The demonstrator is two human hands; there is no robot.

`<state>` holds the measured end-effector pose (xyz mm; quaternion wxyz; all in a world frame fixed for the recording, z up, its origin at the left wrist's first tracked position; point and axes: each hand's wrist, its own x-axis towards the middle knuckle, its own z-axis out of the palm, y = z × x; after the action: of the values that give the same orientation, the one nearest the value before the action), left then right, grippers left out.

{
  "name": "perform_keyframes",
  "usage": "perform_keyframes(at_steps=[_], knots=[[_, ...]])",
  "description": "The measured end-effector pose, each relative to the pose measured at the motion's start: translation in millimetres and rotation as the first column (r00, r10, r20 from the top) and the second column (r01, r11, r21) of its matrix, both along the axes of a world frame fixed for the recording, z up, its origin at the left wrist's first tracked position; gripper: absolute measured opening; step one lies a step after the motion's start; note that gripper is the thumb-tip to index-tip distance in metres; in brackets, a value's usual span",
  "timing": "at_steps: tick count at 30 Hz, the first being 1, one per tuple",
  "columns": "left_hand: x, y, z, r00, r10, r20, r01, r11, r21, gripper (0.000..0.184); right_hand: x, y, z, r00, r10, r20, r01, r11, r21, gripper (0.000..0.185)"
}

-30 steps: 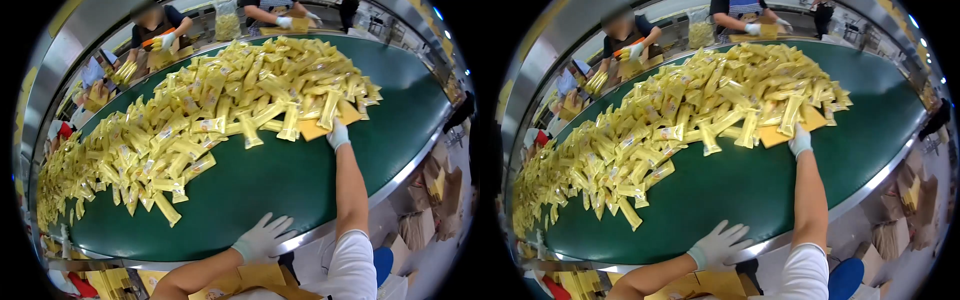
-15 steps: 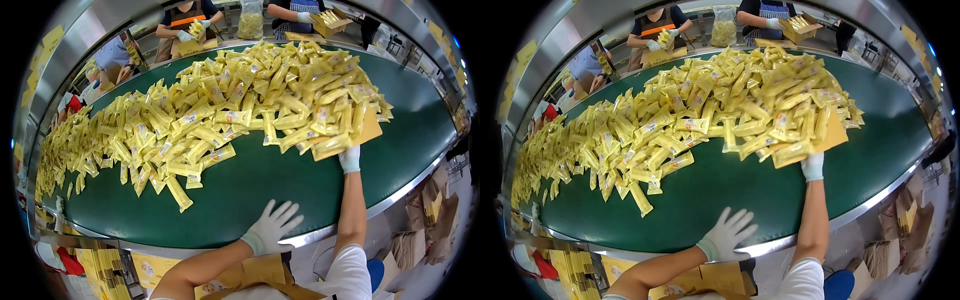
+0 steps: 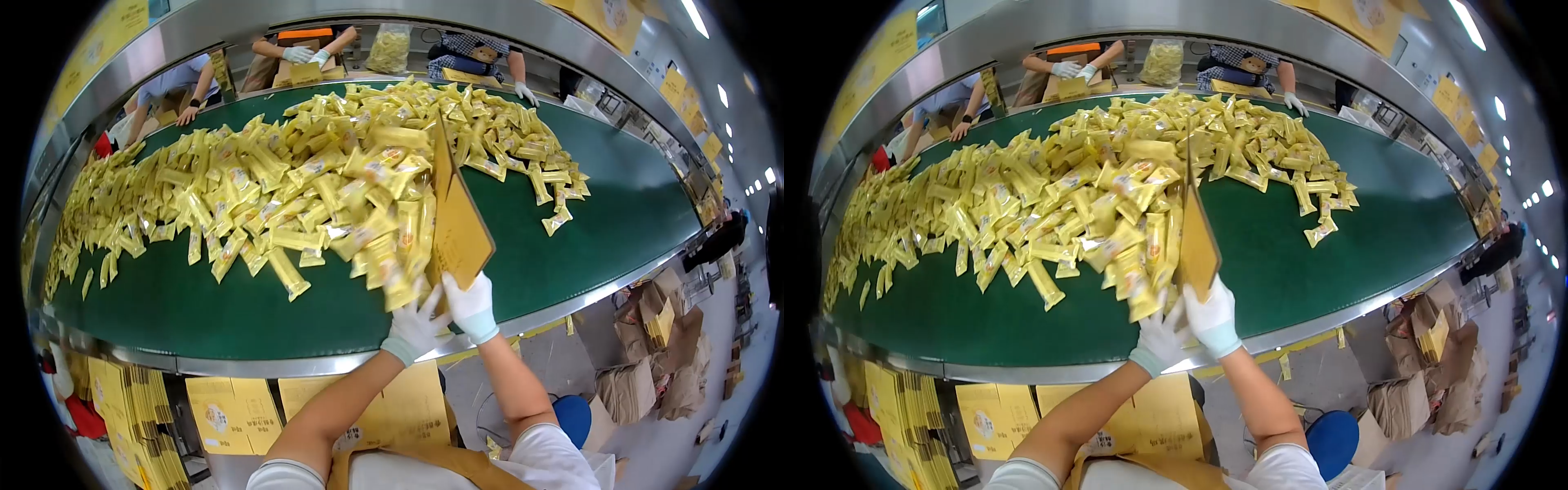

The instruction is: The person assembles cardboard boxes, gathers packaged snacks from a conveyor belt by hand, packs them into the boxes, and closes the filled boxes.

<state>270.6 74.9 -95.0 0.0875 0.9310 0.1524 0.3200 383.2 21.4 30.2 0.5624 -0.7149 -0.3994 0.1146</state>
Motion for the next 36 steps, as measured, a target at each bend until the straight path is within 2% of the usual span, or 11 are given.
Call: perform_keyframes(at_steps=[2,5,9,13,16,20,23,28,30,33,36], knots=[[-22,3,12,0.996,0.015,0.091,-0.026,0.992,0.122,0.041,-28,-6,24,0.996,0.029,-0.086,-0.038,0.993,-0.116,0.034],[-65,1,19,0.999,-0.038,-0.032,0.04,0.997,0.073,0.034,-50,-12,14,0.991,0.1,0.092,-0.09,0.99,-0.108,0.045],[-112,-2,27,0.997,-0.074,-0.019,0.075,0.993,0.094,0.028,-89,-18,17,0.985,0.16,0.062,-0.15,0.979,-0.14,0.064],[-155,6,14,0.983,-0.176,0.048,0.173,0.983,0.065,0.024,-123,-22,16,0.977,0.19,0.092,-0.175,0.973,-0.15,0.067],[-184,15,14,0.998,-0.058,-0.029,0.061,0.993,0.1,0.022,-149,-24,30,0.971,0.213,0.105,-0.196,0.969,-0.153,0.071],[-204,31,7,0.974,0.218,-0.062,-0.212,0.973,0.091,0.022,-181,-22,31,0.957,0.228,0.182,-0.219,0.973,-0.067,0.072],[-211,44,26,0.961,0.263,-0.081,-0.265,0.964,-0.014,0.023,-198,-15,30,0.948,0.198,0.25,-0.203,0.979,-0.006,0.073],[-200,71,30,0.923,0.357,-0.142,-0.373,0.922,-0.109,0.022,-210,-2,34,0.978,0.057,0.203,-0.05,0.998,-0.04,0.073],[-192,72,31,0.901,0.388,-0.196,-0.416,0.899,-0.134,0.023,-198,-4,18,0.943,-0.099,0.317,0.093,0.995,0.035,0.067],[-194,57,34,0.872,0.438,-0.216,-0.469,0.875,-0.119,0.034,-148,-34,-16,0.994,-0.017,-0.11,0.031,0.991,0.127,0.046],[-205,27,47,0.884,0.439,-0.161,-0.452,0.89,-0.056,0.041,-104,-80,-9,0.97,-0.041,-0.238,0.081,0.984,0.159,0.036]])
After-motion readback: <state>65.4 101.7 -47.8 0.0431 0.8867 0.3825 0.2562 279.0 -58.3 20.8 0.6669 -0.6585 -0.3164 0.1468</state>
